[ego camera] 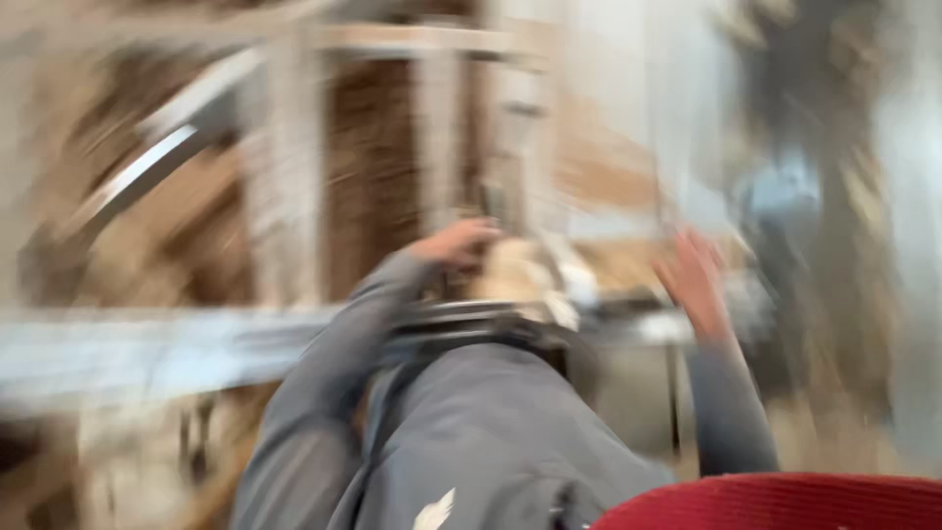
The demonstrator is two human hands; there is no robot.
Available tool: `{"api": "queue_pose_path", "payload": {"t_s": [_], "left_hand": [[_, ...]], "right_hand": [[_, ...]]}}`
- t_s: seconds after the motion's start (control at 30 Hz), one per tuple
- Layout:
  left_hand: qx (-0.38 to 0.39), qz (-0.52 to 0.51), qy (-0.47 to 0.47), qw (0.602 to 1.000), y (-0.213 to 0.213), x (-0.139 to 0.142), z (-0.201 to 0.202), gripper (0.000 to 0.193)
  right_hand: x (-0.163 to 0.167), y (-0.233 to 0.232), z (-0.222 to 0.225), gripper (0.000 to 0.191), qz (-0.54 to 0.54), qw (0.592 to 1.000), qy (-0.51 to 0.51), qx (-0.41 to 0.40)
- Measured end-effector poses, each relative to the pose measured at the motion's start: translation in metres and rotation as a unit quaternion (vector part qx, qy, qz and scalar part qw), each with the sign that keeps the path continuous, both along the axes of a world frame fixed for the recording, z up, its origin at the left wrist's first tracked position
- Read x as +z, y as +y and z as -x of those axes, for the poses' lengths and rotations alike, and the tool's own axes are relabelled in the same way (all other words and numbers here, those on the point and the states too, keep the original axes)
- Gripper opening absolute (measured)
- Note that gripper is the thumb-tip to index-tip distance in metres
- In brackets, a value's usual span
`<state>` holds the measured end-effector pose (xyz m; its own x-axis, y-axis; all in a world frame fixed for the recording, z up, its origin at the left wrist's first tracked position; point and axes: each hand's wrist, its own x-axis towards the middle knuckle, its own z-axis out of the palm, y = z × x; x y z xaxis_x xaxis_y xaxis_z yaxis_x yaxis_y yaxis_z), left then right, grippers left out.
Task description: The person cuts wooden planks into shorter pieces using a sliding table saw. They place each plank against the fence, slide the saw carriage across to make the cut, and move the cut pieces aside, repeating the process for several boards.
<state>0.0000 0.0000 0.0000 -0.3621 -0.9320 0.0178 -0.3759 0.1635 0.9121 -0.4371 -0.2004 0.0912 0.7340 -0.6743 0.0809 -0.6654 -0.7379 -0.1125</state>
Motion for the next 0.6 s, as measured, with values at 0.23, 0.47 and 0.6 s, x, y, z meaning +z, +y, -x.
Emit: {"api": "queue_pose_path", "payload": {"t_s": [0.23,0.47,0.6], "left_hand": [[0.02,-0.132,-0.029,0.991,-0.001,0.101,0.012,0.074],[-0.007,-0.082,-0.065,0.994,-0.027,0.084,0.017,0.073],[-0.003,-0.055,-0.052,0.997,-0.036,0.075,0.023,0.071]], "right_hand": [[0.034,-0.061,0.073,0.052,-0.127,0.926,-0.075,-0.348],[0.03,-0.076,0.075,0.038,-0.18,0.911,-0.066,-0.365],[0.027,-0.079,0.076,0.034,-0.128,0.91,-0.077,-0.388]]}}
